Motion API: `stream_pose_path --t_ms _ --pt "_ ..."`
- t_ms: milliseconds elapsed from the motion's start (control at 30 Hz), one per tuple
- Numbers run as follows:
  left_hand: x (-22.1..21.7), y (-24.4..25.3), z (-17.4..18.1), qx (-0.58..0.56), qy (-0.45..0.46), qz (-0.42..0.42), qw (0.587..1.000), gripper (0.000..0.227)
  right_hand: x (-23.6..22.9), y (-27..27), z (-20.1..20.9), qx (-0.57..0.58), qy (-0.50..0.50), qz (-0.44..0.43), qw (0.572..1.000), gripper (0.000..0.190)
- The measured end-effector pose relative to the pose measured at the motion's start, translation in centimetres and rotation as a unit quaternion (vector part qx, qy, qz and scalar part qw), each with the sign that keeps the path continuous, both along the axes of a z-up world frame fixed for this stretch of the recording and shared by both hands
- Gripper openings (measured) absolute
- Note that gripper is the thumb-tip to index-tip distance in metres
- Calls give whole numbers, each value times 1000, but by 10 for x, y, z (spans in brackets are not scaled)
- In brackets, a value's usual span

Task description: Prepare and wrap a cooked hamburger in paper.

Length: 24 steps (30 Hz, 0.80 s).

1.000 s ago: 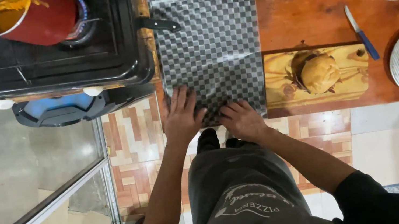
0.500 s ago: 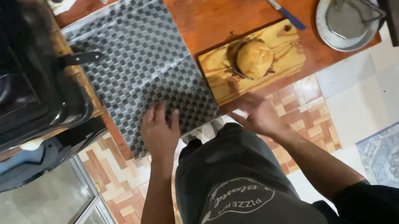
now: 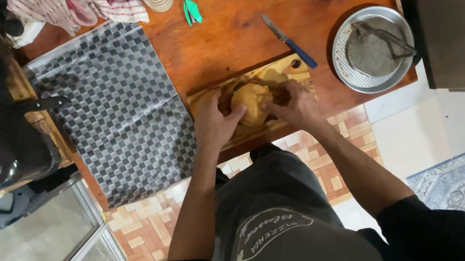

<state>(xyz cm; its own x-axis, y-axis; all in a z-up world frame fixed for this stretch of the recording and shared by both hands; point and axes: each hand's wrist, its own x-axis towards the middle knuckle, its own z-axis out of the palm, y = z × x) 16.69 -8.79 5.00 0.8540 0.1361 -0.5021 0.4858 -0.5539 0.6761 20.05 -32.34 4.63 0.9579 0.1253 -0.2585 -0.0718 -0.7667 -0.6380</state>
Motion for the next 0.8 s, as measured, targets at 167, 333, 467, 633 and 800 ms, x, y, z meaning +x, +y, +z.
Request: stream_pose_path --t_ms 167,333,467,633,800 --pt "17 -13 10 -67 81 38 994 99 1 -17 -25 32 -30 50 998 65" --pt "39 -34 67 -144 191 59 969 112 8 -24 -15 20 22 71 997 76" --pt "40 -27 48 -108 198 37 973 108 11 -28 -23 29 20 77 996 77" --pt "35 -25 19 -125 187 37 974 109 10 -41 -40 52 68 78 993 77" --pt "50 -35 80 -179 152 27 972 103 17 -43 -30 115 38 87 989 73"
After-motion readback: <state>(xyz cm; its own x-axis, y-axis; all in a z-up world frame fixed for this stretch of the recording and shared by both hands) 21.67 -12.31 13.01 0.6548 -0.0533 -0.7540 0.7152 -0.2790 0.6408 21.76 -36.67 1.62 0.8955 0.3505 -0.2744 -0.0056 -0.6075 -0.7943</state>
